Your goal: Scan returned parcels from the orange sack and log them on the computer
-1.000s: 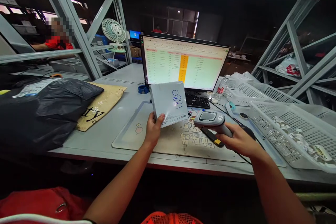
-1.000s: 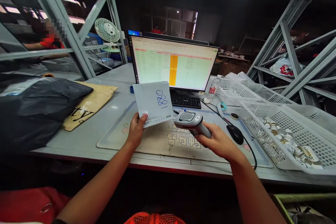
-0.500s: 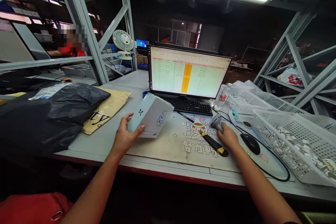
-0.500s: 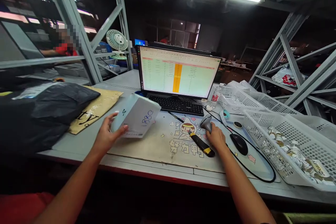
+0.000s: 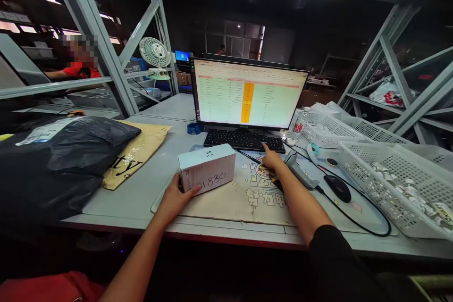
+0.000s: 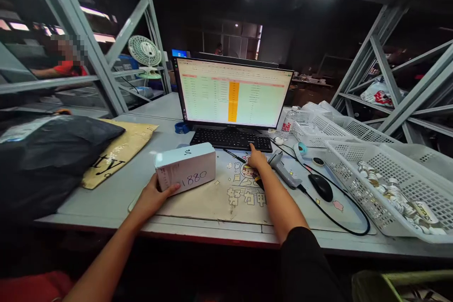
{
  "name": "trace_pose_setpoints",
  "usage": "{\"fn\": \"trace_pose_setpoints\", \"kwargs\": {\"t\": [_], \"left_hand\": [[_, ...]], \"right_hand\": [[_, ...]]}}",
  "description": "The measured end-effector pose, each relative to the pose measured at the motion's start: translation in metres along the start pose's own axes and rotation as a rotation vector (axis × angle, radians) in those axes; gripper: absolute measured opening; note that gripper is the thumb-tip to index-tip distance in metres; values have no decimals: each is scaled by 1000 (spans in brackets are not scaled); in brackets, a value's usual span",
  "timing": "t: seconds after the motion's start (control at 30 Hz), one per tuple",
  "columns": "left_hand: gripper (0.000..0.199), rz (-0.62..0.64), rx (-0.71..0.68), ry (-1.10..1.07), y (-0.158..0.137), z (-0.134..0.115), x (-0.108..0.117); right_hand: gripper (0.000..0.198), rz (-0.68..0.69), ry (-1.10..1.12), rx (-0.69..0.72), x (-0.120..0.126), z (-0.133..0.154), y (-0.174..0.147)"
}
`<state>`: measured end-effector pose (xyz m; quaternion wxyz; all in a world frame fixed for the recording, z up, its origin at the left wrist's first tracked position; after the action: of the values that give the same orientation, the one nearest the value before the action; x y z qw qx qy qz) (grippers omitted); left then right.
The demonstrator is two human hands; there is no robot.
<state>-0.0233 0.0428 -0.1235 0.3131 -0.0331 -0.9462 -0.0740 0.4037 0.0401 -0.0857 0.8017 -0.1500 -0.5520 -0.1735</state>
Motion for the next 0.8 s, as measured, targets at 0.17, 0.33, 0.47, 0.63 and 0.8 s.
{"fn": "trace_pose_setpoints", "kwargs": {"t": [0.17,0.33,0.47,0.63,0.8], "left_hand": [[80,17,10,10,-3,-4,2],[78,0,-12,-10,-3,-5,2],[80,15,-65,-75,-3,-1,-1],[84,-21,-245,-151,-5,3,-6],[75,-41,-440,-89,-4,7,-5]], "right_hand": [[78,85,-26,-12,-8,7,17],[80,114,15,0,-8,5,15],[98,144,121,60,6,11,0],[86,151,363,421,33,61,-51],[126,175,286,974,26,135,-134]]}}
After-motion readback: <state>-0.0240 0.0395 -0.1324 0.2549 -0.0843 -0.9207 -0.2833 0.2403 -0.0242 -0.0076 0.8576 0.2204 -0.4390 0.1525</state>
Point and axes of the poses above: each hand's wrist, its own y-axis towards the middle knuckle, its own x-axis out of the back of the hand, z = x × y, the point moved 5 cm from there along y, towards the middle knuckle, and after that the axes turned 7 degrees about y, right-handed, at the moved point
